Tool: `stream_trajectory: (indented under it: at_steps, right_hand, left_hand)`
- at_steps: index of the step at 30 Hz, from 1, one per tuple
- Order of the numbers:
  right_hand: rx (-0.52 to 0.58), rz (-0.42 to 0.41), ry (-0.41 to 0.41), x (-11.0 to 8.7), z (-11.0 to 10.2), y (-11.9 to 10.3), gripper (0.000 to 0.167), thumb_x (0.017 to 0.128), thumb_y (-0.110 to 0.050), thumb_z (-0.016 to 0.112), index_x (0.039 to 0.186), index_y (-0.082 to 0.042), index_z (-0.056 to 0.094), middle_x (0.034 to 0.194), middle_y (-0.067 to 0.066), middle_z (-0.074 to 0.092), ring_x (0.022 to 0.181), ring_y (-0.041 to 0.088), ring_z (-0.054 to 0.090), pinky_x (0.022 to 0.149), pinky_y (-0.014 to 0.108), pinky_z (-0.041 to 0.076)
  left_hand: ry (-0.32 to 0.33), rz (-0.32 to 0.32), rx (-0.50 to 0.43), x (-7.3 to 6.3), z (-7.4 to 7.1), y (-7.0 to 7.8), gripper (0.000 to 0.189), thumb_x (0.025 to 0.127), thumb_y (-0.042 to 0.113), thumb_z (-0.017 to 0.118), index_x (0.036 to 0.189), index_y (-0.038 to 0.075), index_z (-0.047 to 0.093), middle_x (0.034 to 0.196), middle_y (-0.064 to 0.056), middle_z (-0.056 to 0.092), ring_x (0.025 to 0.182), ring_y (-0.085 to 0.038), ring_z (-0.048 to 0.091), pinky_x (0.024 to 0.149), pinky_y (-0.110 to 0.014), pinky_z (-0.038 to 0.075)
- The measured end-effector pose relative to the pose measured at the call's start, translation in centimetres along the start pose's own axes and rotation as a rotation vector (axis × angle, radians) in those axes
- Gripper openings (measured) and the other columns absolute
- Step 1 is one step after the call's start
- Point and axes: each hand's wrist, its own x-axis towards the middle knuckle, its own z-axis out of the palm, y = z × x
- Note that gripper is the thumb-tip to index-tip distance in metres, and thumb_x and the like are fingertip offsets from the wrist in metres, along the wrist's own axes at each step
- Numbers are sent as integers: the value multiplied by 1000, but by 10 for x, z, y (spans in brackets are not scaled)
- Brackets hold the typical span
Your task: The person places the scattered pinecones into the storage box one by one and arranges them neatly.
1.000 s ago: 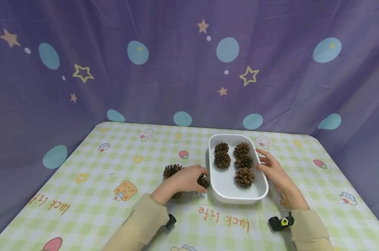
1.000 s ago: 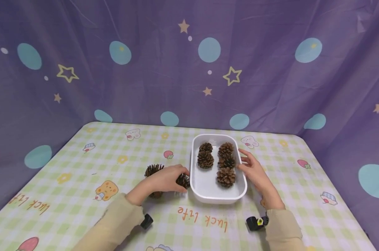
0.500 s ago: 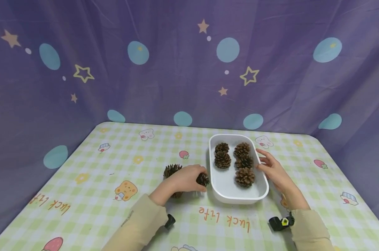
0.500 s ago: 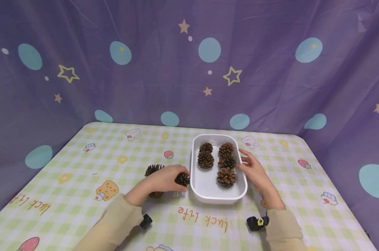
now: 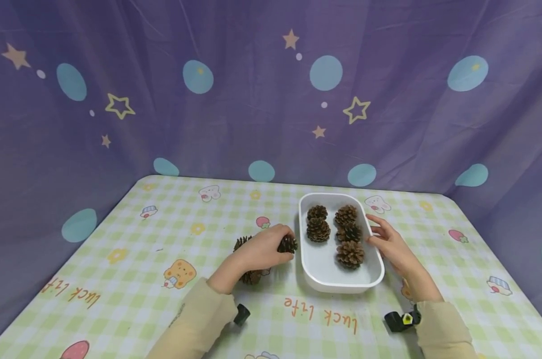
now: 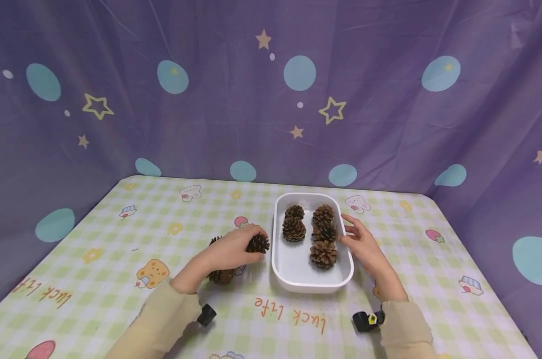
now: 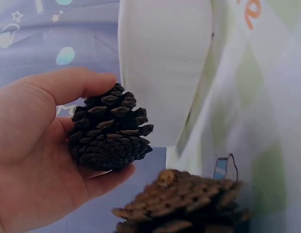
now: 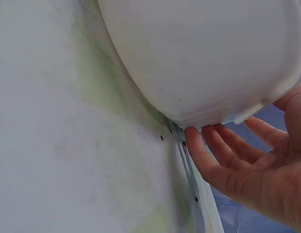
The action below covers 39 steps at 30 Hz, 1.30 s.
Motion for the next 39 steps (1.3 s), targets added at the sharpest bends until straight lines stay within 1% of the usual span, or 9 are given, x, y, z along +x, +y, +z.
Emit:
stream_trajectory:
  at_steps: [2, 5, 10, 14, 19, 23, 32, 35, 39]
  right_hand:
    - [2, -1, -2, 0, 0, 0, 64, 89, -7, 49, 145, -10, 19, 133, 28, 38, 108, 36, 50, 74, 43, 54]
    - [3, -1, 0, 0, 0, 0, 64, 89, -8, 50, 145, -10, 19, 133, 28, 38, 108, 35, 51, 74, 43, 53]
    - [2, 3, 2, 0, 0, 0, 64, 89, -8, 50, 145, -10, 19, 132, 28, 38, 108, 34, 51, 74, 43, 53]
    - [-1, 5, 3, 0, 0, 0, 64, 89, -8, 49, 145, -10, 19, 133, 28, 38, 109, 36, 50, 75, 43, 53]
    - [2, 6, 1, -1, 0, -1, 64, 89, -8, 49, 145, -10, 19, 133, 29, 37, 110, 37, 49, 75, 43, 53]
    - [2, 10, 0, -1, 0, -2, 64, 89, -9, 50, 146, -10, 19, 133, 28, 38, 109, 34, 51, 74, 42, 53]
    - [9, 4, 0, -2, -1, -3, 65, 89, -9, 50, 146, -11, 18, 133, 28, 37, 107, 30, 52, 74, 40, 53]
    - [11, 5, -2, -2, -1, -3, 65, 89, -9, 50, 146, -11, 19, 133, 28, 38, 106, 28, 52, 74, 39, 53]
    - [12, 0, -2, -2, 0, -3, 65, 89, -9, 50, 146, -11, 19, 132, 28, 38, 106, 26, 53, 76, 40, 53]
  left_hand:
    - [11, 0, -23, 1, -1, 1, 42, 86, 26, 61, 123, 7, 50, 122, -7, 52, 112, -21, 52, 93, -36, 45]
    - [28, 16, -47, 2, -2, 5, 44, 89, 27, 58, 126, 7, 47, 127, -8, 49, 116, -22, 49, 95, -37, 44]
    - [60, 45, -45, 7, -3, 13, 48, 91, 29, 55, 132, 7, 42, 131, -8, 46, 122, -21, 44, 101, -37, 39]
    - [85, 70, -20, 13, -3, 21, 48, 91, 31, 55, 131, 9, 43, 129, -6, 47, 122, -19, 43, 101, -35, 38]
    - [85, 68, -47, 20, -1, 30, 49, 90, 33, 57, 132, 11, 44, 130, -4, 47, 122, -19, 44, 100, -34, 39]
    - [96, 60, -87, 26, 4, 37, 51, 89, 34, 58, 132, 12, 43, 132, -3, 46, 122, -19, 44, 101, -35, 39]
    - [148, 83, -67, 40, 24, 43, 48, 83, 36, 65, 124, 14, 52, 126, -1, 51, 118, -17, 48, 101, -30, 38]
    - [135, 76, -48, 44, 30, 42, 47, 80, 35, 68, 121, 15, 56, 122, -1, 52, 115, -17, 49, 100, -30, 39]
    - [87, 72, -11, 46, 36, 43, 46, 79, 34, 70, 120, 16, 57, 118, 0, 49, 109, -15, 48, 97, -29, 41]
